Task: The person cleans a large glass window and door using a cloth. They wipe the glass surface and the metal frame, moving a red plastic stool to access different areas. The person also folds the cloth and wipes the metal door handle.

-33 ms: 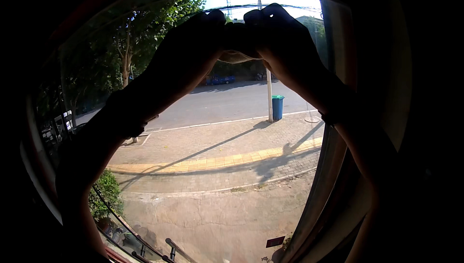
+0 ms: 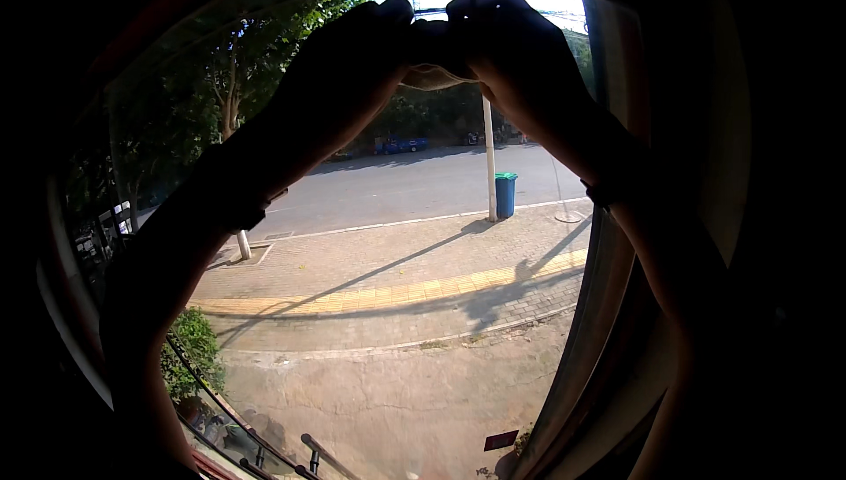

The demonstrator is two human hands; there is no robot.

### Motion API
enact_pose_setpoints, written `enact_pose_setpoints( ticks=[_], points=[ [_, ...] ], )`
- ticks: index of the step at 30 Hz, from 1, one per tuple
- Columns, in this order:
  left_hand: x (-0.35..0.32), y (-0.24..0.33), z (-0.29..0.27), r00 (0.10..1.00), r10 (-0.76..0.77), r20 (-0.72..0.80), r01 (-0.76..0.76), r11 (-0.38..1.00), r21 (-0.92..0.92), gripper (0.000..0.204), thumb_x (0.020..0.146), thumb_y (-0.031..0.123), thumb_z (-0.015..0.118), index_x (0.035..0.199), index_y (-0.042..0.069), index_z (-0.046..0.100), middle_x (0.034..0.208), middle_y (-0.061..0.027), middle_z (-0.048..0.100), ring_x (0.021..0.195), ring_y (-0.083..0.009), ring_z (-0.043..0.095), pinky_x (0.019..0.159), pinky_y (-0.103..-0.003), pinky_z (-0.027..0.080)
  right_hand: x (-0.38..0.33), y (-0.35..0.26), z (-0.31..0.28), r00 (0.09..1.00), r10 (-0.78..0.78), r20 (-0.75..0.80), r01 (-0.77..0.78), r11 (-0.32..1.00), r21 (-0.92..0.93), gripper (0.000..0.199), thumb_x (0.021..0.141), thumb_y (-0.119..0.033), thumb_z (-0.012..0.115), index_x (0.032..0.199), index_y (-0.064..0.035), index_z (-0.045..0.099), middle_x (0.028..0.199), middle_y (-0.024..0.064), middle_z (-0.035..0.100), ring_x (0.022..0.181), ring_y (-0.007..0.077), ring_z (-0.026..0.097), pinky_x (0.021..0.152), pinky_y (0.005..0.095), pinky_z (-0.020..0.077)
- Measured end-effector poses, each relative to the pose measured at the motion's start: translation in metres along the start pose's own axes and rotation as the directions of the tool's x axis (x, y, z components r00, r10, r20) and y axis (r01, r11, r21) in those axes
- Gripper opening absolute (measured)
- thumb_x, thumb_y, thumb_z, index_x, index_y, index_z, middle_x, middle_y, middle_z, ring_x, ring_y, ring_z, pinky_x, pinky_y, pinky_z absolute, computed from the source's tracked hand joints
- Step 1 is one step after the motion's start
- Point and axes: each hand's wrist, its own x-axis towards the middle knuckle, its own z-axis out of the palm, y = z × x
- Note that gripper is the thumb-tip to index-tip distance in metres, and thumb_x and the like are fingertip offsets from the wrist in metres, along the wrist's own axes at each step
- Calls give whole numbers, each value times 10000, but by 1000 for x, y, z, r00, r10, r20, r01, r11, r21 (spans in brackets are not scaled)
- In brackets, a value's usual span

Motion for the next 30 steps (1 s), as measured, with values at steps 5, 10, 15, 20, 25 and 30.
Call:
enact_pose_setpoints(
  ticks=[5, 10, 15, 20, 25, 30],
  points=[
    [56, -44, 20, 967, -221, -124, 148, 890, -432, 163, 860, 95, 705, 1001, 13, 699, 985, -155, 688, 879, -298, 688, 798, -383, 580, 25, 81, 66, 975, 205, -88, -210, 976, -54, 241, 854, 5, 752, 1081, -32, 679, 1025, 114, 683, 940, 261, 692, 783, 335, 589],
    [64, -40, 23, 979, -138, -151, 47, 869, -493, 199, 858, 70, 739, 1051, 36, 708, 1031, -143, 708, 874, -266, 716, 797, -349, 603, 32, 30, 8, 952, 192, -238, -208, 977, -44, 125, 797, 12, 711, 911, -29, 682, 917, 127, 668, 883, 293, 664, 724, 395, 552],
    [-20, 27, -11, 944, 53, 324, 12, 981, -196, 259, 855, 29, 742, 1109, 26, 691, 1102, -135, 676, 1020, -272, 683, 896, -364, 605, -55, -84, 11, 943, 329, -50, -315, 932, 178, 284, 795, -25, 808, 1049, -88, 699, 845, 53, 637, 780, 193, 569, 596, 299, 502],
    [38, 26, -3, 981, 157, 112, -151, 987, -60, 254, 875, 87, 754, 1110, 40, 671, 1041, -120, 659, 971, -241, 659, 880, -350, 603, -49, -41, -33, 958, 285, -28, -285, 958, -28, 431, 802, -36, 801, 1206, -95, 665, 852, 78, 601, 773, 207, 556, 603, 309, 497],
    [82, -18, 51, 977, -103, -189, 58, 972, -228, 140, 859, 124, 650, 920, 34, 737, 1037, -147, 686, 989, -310, 658, 830, -412, 565, -20, 8, 1, 946, 216, -241, -258, 954, -155, 354, 859, 4, 743, 1200, -64, 674, 1002, 148, 676, 913, 252, 673, 704, 314, 568],
    [115, -29, 38, 974, 54, -218, -62, 998, -27, 95, 822, 97, 656, 793, 33, 720, 934, -167, 683, 898, -332, 670, 771, -414, 567, -6, 28, 9, 887, 404, -225, -423, 905, -43, 272, 864, -73, 765, 1114, -26, 667, 946, 134, 694, 880, 248, 704, 749, 345, 586]
  ],
)
